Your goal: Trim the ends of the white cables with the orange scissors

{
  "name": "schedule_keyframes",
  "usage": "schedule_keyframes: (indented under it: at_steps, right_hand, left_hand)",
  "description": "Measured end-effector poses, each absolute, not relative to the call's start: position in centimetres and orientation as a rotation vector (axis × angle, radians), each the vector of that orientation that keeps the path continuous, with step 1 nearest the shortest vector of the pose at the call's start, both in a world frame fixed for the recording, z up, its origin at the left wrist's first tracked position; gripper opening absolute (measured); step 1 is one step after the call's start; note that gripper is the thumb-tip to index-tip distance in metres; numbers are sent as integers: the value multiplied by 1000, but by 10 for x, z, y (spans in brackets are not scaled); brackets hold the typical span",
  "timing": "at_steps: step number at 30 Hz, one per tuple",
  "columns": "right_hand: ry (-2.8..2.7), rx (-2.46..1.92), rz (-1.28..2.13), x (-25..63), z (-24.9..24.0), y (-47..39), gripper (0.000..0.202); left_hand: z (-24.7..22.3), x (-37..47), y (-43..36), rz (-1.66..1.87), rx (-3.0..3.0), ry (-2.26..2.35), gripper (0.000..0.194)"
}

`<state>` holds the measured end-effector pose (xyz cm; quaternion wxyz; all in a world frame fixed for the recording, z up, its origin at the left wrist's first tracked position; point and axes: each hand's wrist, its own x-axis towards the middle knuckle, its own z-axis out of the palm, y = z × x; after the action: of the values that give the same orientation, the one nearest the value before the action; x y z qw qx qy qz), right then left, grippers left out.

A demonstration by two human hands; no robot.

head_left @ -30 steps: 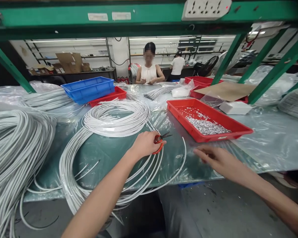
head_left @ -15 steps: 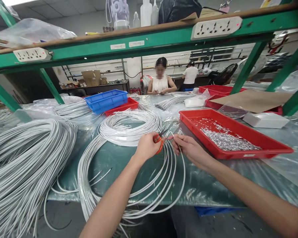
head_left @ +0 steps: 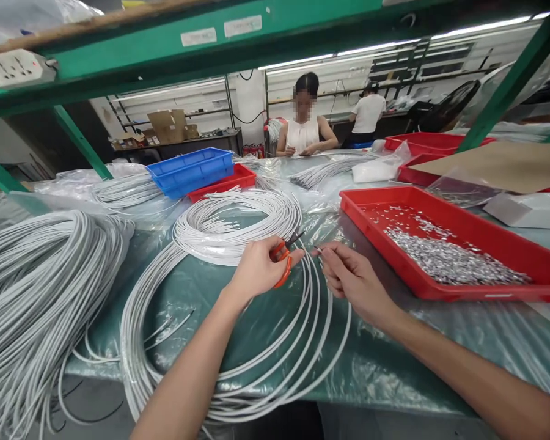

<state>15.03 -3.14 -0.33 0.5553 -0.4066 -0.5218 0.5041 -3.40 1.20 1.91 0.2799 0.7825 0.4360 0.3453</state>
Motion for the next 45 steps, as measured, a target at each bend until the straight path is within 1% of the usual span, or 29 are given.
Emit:
schedule_keyframes:
  at_steps: [4,7,20,26,32,39,42,45]
  right_hand:
    - [-1213,-913,1222,153,-4,-33,33]
    - [-1217,-868,1288,154,-7,-33,30]
    - [-1217,-894,1243,152,-8,-32,36]
    - [-1226,-888,1392,154,-5,-33,42]
    - [-1210,-894,1490,157,0,-34,38]
    - [-1246,-797,1654,164,3,-32,36]
    - [-1271,-808,1624,164,4,-32,35]
    - [-1332,-843,1516,164,3,-31,35]
  left_hand:
    - [20,-34,8,733,2131,1081,42]
    - [17,-31,6,658,2177,1068,44]
    - [17,-31,5,640,2171,1059,51]
    - [17,-32,4,625,2161,1016,52]
    - [18,-33,5,594,2111,983,54]
    - [20,-33,4,560,2056,928,55]
    - [20,-33,3,538,2051,938,52]
    - [21,-34,2,536,2058,956,50]
